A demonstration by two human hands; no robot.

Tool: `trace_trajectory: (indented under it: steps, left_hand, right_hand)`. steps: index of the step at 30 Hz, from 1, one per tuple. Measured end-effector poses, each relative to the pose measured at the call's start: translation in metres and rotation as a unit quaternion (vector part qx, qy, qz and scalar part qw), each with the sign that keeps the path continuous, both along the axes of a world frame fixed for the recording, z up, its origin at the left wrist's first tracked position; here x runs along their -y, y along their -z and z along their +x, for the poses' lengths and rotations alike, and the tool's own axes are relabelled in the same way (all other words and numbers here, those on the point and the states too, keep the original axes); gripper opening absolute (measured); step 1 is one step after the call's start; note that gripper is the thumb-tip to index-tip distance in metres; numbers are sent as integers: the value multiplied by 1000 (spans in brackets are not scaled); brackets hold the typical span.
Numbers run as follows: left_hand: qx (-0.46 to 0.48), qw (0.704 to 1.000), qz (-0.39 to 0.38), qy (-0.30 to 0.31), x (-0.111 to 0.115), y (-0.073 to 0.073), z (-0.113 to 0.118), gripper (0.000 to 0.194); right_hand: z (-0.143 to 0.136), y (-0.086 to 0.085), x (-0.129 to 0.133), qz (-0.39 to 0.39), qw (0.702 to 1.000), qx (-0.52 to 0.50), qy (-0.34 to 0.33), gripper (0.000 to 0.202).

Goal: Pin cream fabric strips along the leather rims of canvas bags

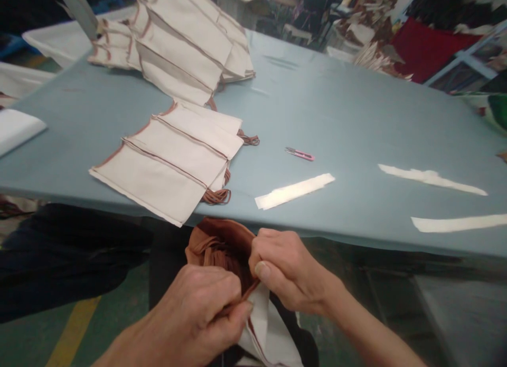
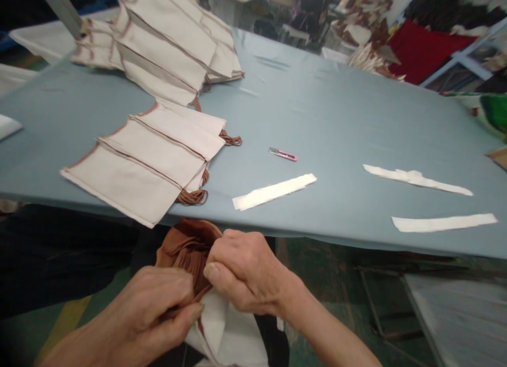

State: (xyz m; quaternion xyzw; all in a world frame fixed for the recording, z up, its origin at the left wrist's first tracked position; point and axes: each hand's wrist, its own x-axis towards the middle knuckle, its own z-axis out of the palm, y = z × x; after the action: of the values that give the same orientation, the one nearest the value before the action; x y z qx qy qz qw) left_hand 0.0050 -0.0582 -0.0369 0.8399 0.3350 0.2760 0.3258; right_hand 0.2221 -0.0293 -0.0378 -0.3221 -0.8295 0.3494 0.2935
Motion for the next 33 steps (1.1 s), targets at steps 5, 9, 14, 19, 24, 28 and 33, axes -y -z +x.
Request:
trace_trajectory:
  steps: [5,9,14,19,24,28,33]
  left_hand:
    - [23,999,-20,-34,10,6,3,31]
    - [71,989,-109,-67,17,7,5,31]
    - [201,917,-327,-107,21,5,10,52]
    - [330,779,-495,-198,32,5,13,68]
    - [327,771,-445,-316,50,10,-3,68]
    - [319,794,-390,-340,59,14,-14,66]
    - [290,813,-349,-366,59,27,-15,60]
  right_hand:
    - [-10,22,-6,21,999,-6,32,53]
    - [-20,18,-13,5,999,-7,38,53]
    - [-44,22,-17,-148,985,-86,22,56]
    - [-72,35,-13,-335,919,-211,4,65]
    - [-72,28,-14,-263,950,-159,53,66]
    - [-59,17,-10,-253,949,-170,78,67]
    - [-41,-2,-5,-297,947,-116,39,54]
